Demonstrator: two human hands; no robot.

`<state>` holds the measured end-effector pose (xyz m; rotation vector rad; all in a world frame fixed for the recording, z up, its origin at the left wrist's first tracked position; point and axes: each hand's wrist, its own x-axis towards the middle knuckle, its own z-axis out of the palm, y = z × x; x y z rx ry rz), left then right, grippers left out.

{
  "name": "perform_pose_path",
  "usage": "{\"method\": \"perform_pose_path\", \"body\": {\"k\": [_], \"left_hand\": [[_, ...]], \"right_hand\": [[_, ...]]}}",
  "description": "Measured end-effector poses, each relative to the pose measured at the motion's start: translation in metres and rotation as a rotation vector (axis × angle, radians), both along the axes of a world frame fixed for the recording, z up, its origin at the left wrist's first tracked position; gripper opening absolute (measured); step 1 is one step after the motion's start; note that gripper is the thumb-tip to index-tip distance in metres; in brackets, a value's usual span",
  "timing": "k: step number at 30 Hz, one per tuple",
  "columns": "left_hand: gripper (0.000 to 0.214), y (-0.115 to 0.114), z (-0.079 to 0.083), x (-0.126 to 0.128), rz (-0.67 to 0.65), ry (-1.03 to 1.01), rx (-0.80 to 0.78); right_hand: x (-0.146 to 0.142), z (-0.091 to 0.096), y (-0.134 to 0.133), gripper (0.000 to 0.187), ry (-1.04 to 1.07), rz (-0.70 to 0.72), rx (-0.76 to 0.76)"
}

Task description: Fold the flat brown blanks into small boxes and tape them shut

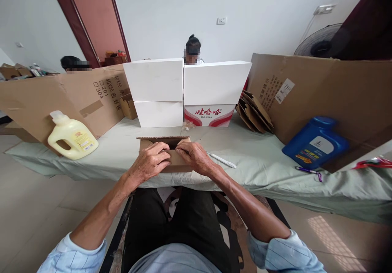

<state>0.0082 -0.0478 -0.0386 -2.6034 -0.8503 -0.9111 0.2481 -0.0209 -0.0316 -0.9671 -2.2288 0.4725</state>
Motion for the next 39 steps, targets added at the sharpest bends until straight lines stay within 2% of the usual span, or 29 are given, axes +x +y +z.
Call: {"method": "perform_pose_path", "body": {"k": [3, 6, 8, 10, 11, 16, 19, 22, 25, 29, 33, 39], "left_hand": [[0.006, -0.001, 0.008, -0.001, 0.006, -0.002, 0.068], [0.011, 0.003, 0.023, -0.008, 0.135, -0.031, 0.203], [0.02, 0.007, 0.031, -0.014, 0.233, -0.022, 0.231], [0.022, 0.01, 0.033, -0.019, 0.248, 0.01, 0.163], [0.02, 0.01, 0.032, -0.021, 0.228, 0.018, 0.113], [0.02, 0.002, 0.021, -0.029, 0.112, -0.086, -0.17], [0.023, 0.005, 0.021, -0.037, 0.144, -0.121, -0.314], [0.014, 0.014, 0.025, -0.043, 0.19, -0.095, -0.365], [0.03, 0.018, 0.029, -0.044, 0.158, -0.04, -0.403], [0.034, 0.012, 0.034, -0.04, 0.1, 0.037, -0.502], [0.033, 0.006, 0.036, -0.037, 0.047, 0.004, -0.539], [0.029, 0.005, 0.037, -0.035, 0.039, -0.06, -0.587]], "right_hand": [[0.0, 0.001, -0.004, 0.026, -0.024, -0.009, 0.009], [0.0, -0.002, -0.009, 0.019, -0.058, -0.038, 0.061], [0.0, -0.007, -0.012, 0.038, -0.087, -0.08, 0.122], [0.0, -0.013, -0.014, 0.062, -0.128, -0.133, 0.178], [0.001, -0.015, -0.016, 0.065, -0.155, -0.152, 0.202], [0.0, -0.025, -0.029, 0.041, -0.269, -0.129, 0.279], [-0.002, -0.031, -0.039, 0.035, -0.267, -0.118, 0.332], [-0.003, -0.039, -0.046, 0.035, -0.251, -0.122, 0.387], [-0.002, -0.044, -0.049, 0.034, -0.237, -0.125, 0.418], [-0.001, -0.049, -0.05, 0.034, -0.21, -0.105, 0.453], [-0.001, -0.052, -0.051, 0.035, -0.203, -0.103, 0.44], [-0.002, -0.052, -0.052, 0.034, -0.202, -0.11, 0.429]]}}
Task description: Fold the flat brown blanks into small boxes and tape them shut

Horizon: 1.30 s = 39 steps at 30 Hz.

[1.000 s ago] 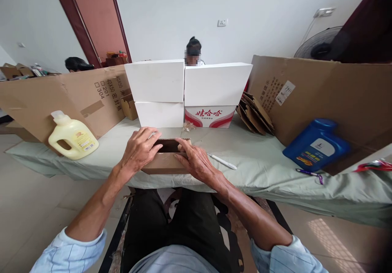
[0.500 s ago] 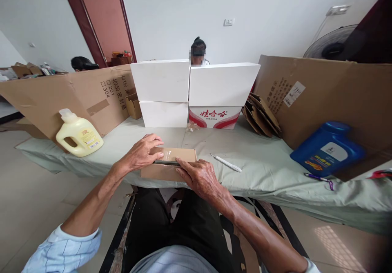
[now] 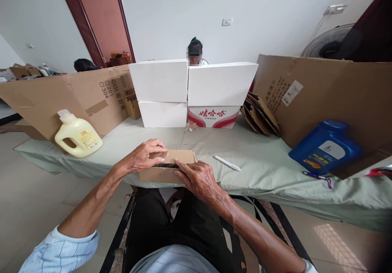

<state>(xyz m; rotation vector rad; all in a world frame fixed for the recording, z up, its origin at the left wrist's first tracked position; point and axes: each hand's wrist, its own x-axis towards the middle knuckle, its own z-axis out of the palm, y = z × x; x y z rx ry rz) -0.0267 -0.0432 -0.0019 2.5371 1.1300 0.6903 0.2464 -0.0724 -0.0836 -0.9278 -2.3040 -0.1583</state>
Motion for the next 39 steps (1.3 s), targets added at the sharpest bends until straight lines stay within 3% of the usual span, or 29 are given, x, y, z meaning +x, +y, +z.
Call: {"method": "perform_pose_path", "body": {"k": [9, 14, 18, 25, 31, 39], "left_hand": [[0.035, 0.0, 0.005, -0.023, -0.074, 0.001, -0.077], [0.023, -0.005, 0.006, -0.024, -0.032, -0.043, -0.065], [0.019, -0.01, 0.001, -0.017, -0.012, -0.06, 0.018], [0.024, -0.011, -0.007, -0.01, -0.095, -0.051, 0.226], [0.023, -0.011, 0.001, -0.003, -0.044, 0.037, 0.155], [0.023, -0.004, 0.022, 0.001, -0.103, 0.107, -0.005]], "right_hand": [[-0.001, -0.001, 0.0, 0.035, 0.0, -0.014, 0.003], [-0.002, 0.002, 0.001, 0.034, 0.014, -0.021, 0.004], [-0.001, 0.003, 0.001, 0.035, 0.005, -0.024, -0.008], [-0.001, 0.004, 0.002, 0.035, 0.008, -0.012, -0.034], [0.0, 0.004, 0.002, 0.035, 0.014, -0.027, -0.031], [-0.001, 0.005, 0.0, 0.035, 0.011, -0.028, -0.018]]}}
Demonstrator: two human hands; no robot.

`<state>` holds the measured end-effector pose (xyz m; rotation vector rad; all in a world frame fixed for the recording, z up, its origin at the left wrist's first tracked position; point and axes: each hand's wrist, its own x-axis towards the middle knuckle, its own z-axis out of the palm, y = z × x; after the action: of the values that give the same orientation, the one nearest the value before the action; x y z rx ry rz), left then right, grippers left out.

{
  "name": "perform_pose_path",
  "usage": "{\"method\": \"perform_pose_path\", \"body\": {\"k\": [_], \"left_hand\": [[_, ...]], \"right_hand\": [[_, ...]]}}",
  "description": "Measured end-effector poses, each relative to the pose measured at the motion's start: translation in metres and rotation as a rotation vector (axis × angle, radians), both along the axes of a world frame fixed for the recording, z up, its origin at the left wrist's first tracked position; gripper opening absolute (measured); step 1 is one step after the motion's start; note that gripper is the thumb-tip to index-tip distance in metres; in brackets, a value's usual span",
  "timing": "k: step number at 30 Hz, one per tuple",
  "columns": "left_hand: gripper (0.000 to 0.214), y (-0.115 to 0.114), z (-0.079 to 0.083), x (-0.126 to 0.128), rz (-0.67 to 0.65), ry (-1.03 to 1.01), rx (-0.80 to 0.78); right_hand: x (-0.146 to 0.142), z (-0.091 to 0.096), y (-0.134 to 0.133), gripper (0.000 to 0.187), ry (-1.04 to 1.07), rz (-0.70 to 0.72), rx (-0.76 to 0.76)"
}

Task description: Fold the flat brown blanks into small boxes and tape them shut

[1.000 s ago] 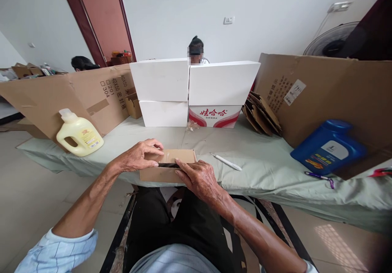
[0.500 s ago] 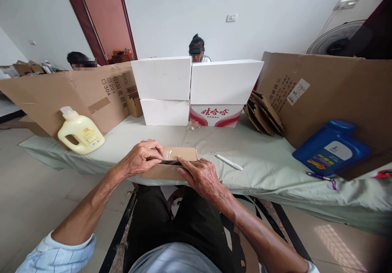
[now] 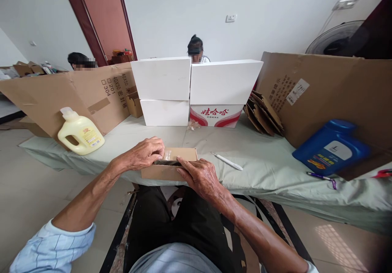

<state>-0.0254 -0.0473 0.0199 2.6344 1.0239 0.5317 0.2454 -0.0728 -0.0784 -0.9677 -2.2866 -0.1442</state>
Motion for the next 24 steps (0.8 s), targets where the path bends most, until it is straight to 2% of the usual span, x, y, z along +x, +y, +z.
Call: {"method": "perform_pose_path", "body": {"k": [6, 14, 24], "left_hand": [[0.02, 0.014, 0.005, 0.006, -0.006, 0.063, -0.005], [0.018, 0.024, 0.012, 0.018, 0.052, 0.17, -0.016], [0.015, 0.038, 0.025, 0.039, 0.046, 0.151, -0.048]], "right_hand": [[0.001, -0.002, 0.001, 0.034, 0.004, -0.003, 0.034], [-0.001, -0.006, 0.004, 0.033, 0.03, -0.003, 0.103], [-0.004, -0.005, 0.005, 0.033, 0.005, -0.007, 0.086]]}}
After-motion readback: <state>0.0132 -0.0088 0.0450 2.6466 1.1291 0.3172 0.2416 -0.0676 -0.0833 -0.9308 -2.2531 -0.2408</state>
